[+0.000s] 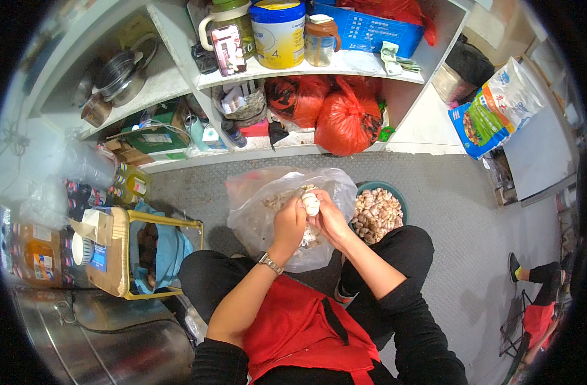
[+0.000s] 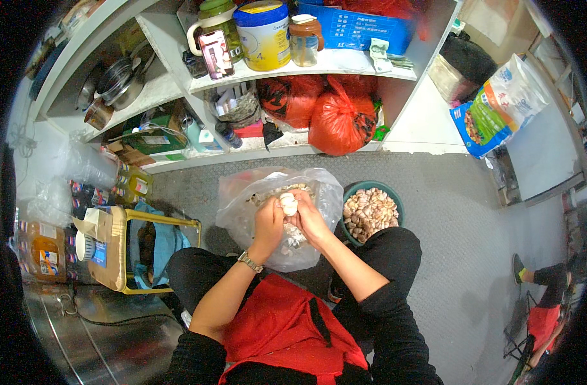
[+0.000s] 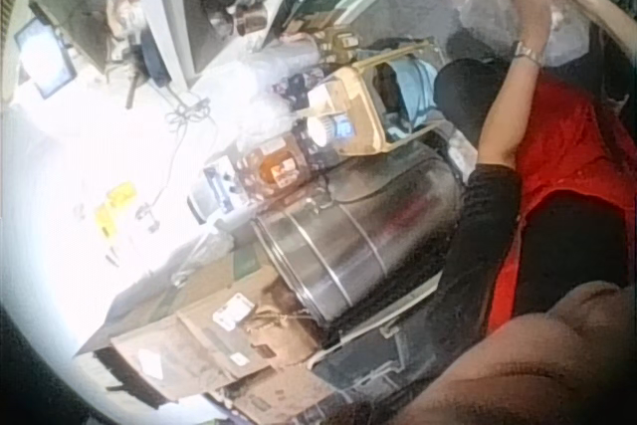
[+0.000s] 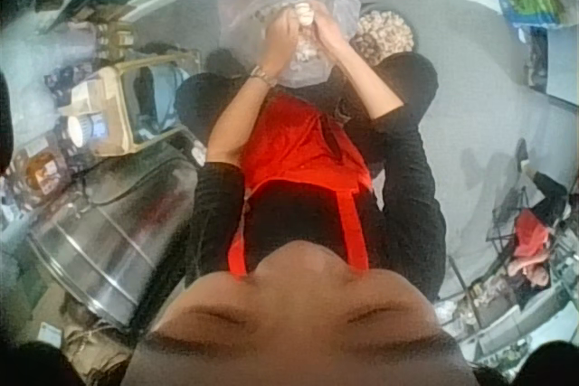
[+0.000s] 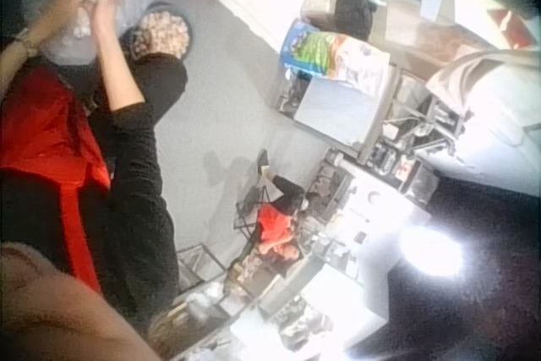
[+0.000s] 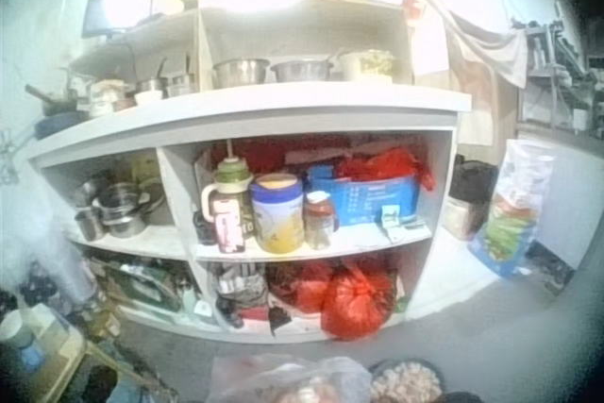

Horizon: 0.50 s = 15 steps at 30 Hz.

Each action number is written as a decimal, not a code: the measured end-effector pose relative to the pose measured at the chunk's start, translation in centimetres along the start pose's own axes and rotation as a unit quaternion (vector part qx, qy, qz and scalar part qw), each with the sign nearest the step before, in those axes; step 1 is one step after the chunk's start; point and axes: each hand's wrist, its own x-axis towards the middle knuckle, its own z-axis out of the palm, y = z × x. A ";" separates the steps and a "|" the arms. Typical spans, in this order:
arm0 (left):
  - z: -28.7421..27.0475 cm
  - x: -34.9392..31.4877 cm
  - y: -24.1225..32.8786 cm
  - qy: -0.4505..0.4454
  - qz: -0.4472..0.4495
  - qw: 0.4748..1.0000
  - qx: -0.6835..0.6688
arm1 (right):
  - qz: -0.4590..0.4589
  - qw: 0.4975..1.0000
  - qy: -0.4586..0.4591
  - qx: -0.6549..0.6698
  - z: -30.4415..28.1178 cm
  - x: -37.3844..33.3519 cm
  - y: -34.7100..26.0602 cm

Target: The person sits on the floor and peels garlic cloves by hand, separating the skins and placing the peeled cloves into a nearby bowl. The task continues repeatedly with the same method.

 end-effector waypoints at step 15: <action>-0.3 0.5 -0.2 -0.033 -0.017 0.998 -0.057 | -0.015 0.999 0.046 -0.013 0.2 0.1 -1.3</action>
